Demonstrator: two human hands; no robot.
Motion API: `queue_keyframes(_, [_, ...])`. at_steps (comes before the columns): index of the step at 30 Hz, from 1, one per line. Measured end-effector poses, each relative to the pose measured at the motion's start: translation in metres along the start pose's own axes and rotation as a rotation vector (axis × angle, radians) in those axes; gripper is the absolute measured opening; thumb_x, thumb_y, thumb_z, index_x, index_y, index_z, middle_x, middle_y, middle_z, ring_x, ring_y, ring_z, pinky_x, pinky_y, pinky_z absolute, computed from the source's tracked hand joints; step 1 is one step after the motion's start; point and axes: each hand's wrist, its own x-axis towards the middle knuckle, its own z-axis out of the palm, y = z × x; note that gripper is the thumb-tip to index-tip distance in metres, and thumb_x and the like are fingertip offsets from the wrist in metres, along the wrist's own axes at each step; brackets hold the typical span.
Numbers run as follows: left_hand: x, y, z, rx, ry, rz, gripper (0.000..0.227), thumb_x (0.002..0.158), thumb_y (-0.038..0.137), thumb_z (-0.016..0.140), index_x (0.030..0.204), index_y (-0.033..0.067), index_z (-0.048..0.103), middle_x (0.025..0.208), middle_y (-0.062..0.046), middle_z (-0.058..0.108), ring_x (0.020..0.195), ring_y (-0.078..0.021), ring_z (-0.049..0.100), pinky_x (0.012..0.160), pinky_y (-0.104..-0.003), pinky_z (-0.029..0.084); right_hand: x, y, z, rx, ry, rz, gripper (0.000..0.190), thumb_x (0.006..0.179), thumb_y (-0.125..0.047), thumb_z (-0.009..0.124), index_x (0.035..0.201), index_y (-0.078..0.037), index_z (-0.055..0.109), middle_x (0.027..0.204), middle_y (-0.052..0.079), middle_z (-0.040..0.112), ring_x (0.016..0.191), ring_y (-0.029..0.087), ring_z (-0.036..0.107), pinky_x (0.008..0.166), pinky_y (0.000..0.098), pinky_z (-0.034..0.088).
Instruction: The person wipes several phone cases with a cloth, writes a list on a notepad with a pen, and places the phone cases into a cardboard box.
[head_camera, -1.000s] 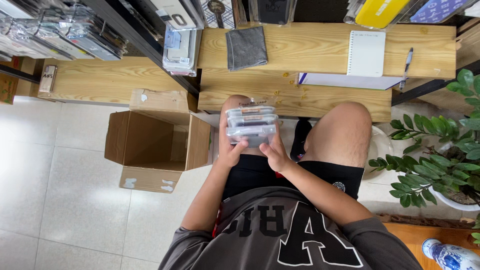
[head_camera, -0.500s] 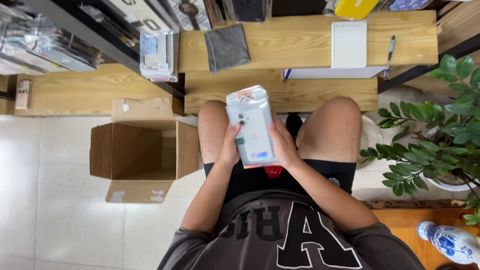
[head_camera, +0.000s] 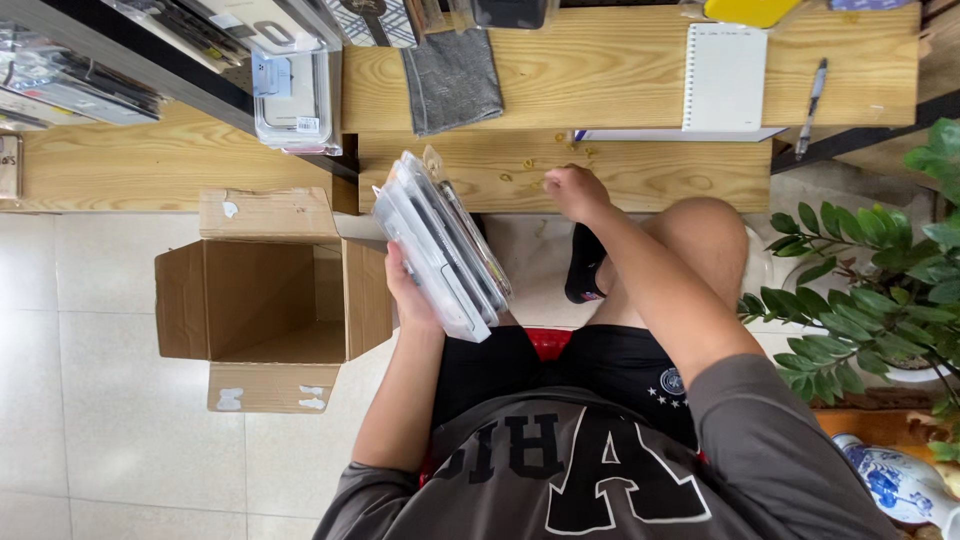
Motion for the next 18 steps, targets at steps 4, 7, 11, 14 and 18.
queue_keyframes(4, [0.015,-0.004,-0.021,0.071,0.083,-0.021,0.098,0.068,0.081,0.063,0.143,0.0180,0.058,0.144,-0.010,0.059,0.128,-0.0288,0.058,0.114,-0.039,0.046,0.030,0.010,0.028,-0.118,-0.133,0.006,0.050,0.104,-0.039,0.054,0.146,-0.012,0.060,0.140,0.016,0.060,0.132,0.037,0.057,0.108,0.0489,0.048])
queue_keyframes(7, [0.033,-0.013,-0.050,-0.107,-0.044,-0.039,0.081,0.074,0.073,0.065,0.131,0.0157,0.068,0.132,-0.013,0.068,0.118,-0.0301,0.066,0.110,-0.045,0.050,0.058,0.024,0.063,-0.180,-0.080,-0.008,0.050,0.098,-0.030,0.058,0.144,-0.010,0.061,0.144,0.020,0.056,0.131,0.047,0.054,0.103,0.0625,0.052])
queue_keyframes(11, [0.042,-0.017,-0.059,-0.191,-0.086,-0.063,0.072,0.074,0.071,0.068,0.119,0.0154,0.073,0.122,-0.013,0.073,0.108,-0.0306,0.070,0.103,-0.046,0.054,0.079,0.022,0.080,-0.215,-0.206,0.118,0.056,0.101,-0.036,0.052,0.155,-0.021,0.049,0.164,0.007,0.035,0.147,0.040,0.035,0.112,0.0678,0.038])
queue_keyframes(14, [0.027,-0.016,-0.040,-0.252,-0.105,-0.065,0.068,0.076,0.070,0.067,0.115,0.0147,0.074,0.119,-0.014,0.073,0.106,-0.0319,0.071,0.099,-0.046,0.056,0.080,0.004,0.070,-0.236,-0.254,0.179,0.059,0.101,-0.040,0.054,0.157,-0.022,0.047,0.170,0.006,0.026,0.153,0.039,0.027,0.117,0.0686,0.030])
queue_keyframes(18, [0.026,-0.020,-0.050,-0.243,-0.098,-0.080,0.068,0.075,0.070,0.067,0.114,0.0151,0.074,0.117,-0.014,0.074,0.106,-0.0324,0.071,0.099,-0.047,0.055,0.088,0.003,0.070,-0.276,-0.261,0.107,0.065,0.097,-0.038,0.060,0.157,-0.018,0.047,0.169,0.004,0.028,0.153,0.036,0.027,0.118,0.0666,0.028])
